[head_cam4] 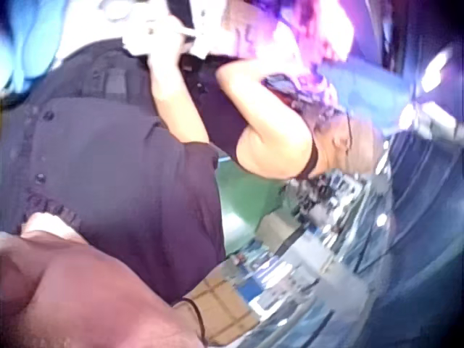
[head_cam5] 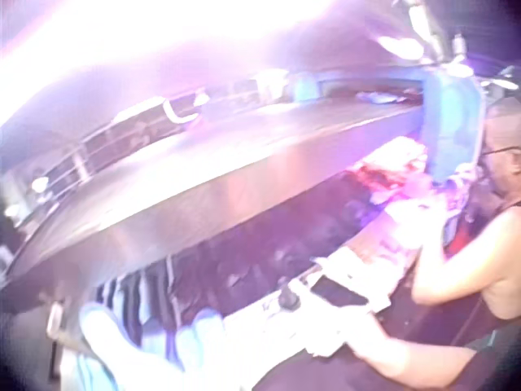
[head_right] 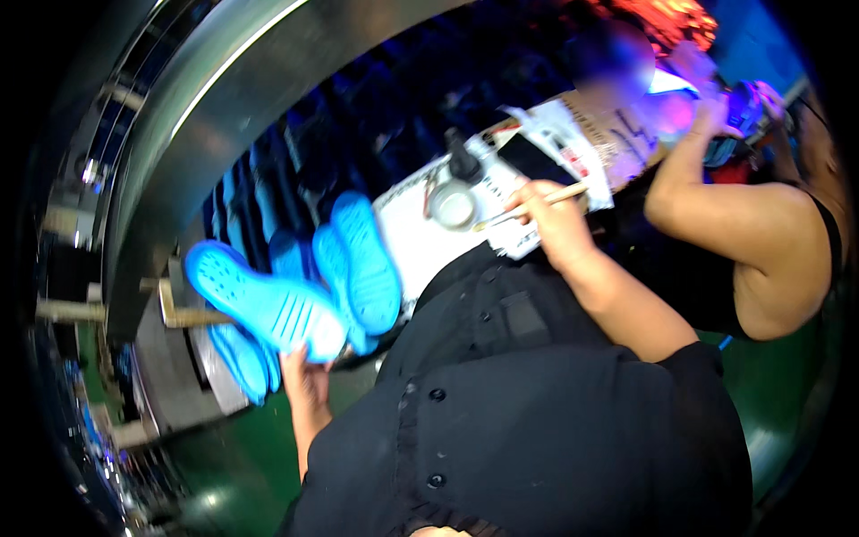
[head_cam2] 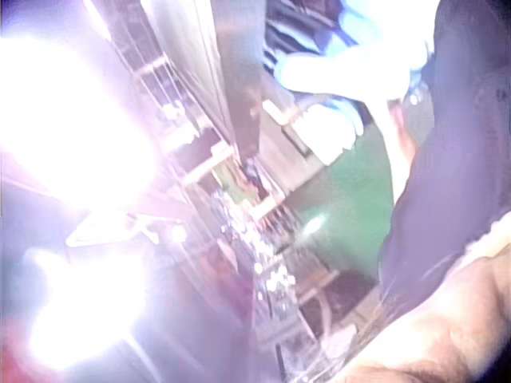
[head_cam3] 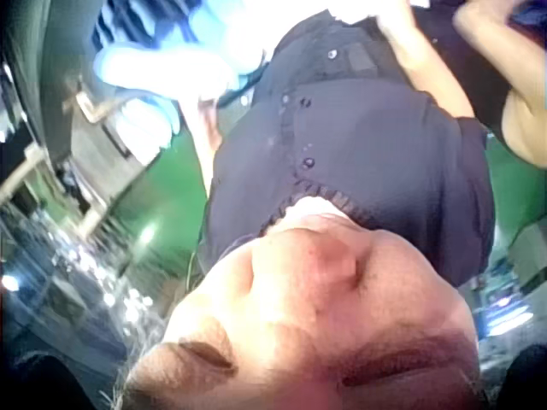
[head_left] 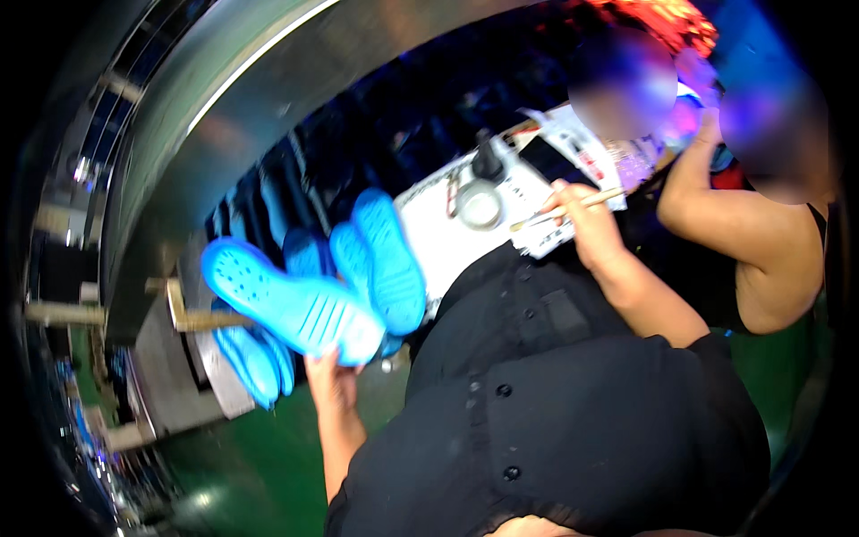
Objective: The person paints the soles of blue clog-style shoes using a paintbrush and a small container of white paint. They repeatedly dip the brush into the paint and apply it to the bottom of the shoes, handling them one at a time and placing them back on a stack after painting.
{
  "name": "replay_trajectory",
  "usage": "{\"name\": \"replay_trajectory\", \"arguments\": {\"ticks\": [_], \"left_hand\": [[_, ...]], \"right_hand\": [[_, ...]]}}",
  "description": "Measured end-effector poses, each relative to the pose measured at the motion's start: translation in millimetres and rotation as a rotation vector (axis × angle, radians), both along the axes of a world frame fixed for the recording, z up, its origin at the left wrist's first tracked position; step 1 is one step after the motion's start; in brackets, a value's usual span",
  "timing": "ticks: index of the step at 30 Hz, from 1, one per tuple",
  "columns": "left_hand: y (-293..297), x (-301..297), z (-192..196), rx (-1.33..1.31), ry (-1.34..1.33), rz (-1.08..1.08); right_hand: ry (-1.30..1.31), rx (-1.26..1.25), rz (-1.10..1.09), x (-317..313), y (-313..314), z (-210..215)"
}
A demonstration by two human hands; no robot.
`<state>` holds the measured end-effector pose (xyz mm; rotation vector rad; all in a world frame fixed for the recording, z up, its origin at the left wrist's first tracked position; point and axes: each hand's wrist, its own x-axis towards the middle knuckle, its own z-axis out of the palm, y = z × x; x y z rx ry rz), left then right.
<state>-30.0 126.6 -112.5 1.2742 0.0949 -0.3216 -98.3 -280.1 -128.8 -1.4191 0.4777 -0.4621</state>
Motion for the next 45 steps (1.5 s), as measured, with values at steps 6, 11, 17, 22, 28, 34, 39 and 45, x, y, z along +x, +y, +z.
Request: {"name": "replay_trajectory", "arguments": {"ticks": [6, 11, 17, 22, 28, 34, 39, 45], "left_hand": [[-87.8, 5.1, 16.8, 0.196, -0.366, 0.0], [-120.4, 5.1, 40.2, 0.244, -0.397, -0.061], [-133.4, 13.6, 27.4, 0.328, -0.543, -0.149], [-139.8, 15.3, 25.7, 0.318, -0.605, -0.167], [-141.0, 13.9, 35.0, 0.354, -0.633, -0.11], [-146.7, 10.5, 37.8, 0.37, -0.56, -0.114], [-148.4, 13.8, 33.1, 0.347, -0.621, -0.111], [-151.5, 14.5, 25.9, 0.337, -0.655, -0.089]], "right_hand": [[-0.105, -0.003, 0.181, 5.6, 17.5, 47.0], [-0.276, -0.262, 0.329, 11.8, 53.2, 85.8], [-0.429, -0.736, 0.27, 9.1, 59.4, 71.5], [-0.48, -0.929, 0.266, 13.7, 62.2, 65.0], [-0.381, -0.881, 0.206, 9.6, 50.4, 61.6], [-0.446, -0.909, 0.29, 11.9, 55.9, 65.6], [-0.439, -0.938, 0.236, 13.5, 46.0, 55.9], [-0.497, -0.973, 0.258, 14.0, 52.8, 58.7]]}}
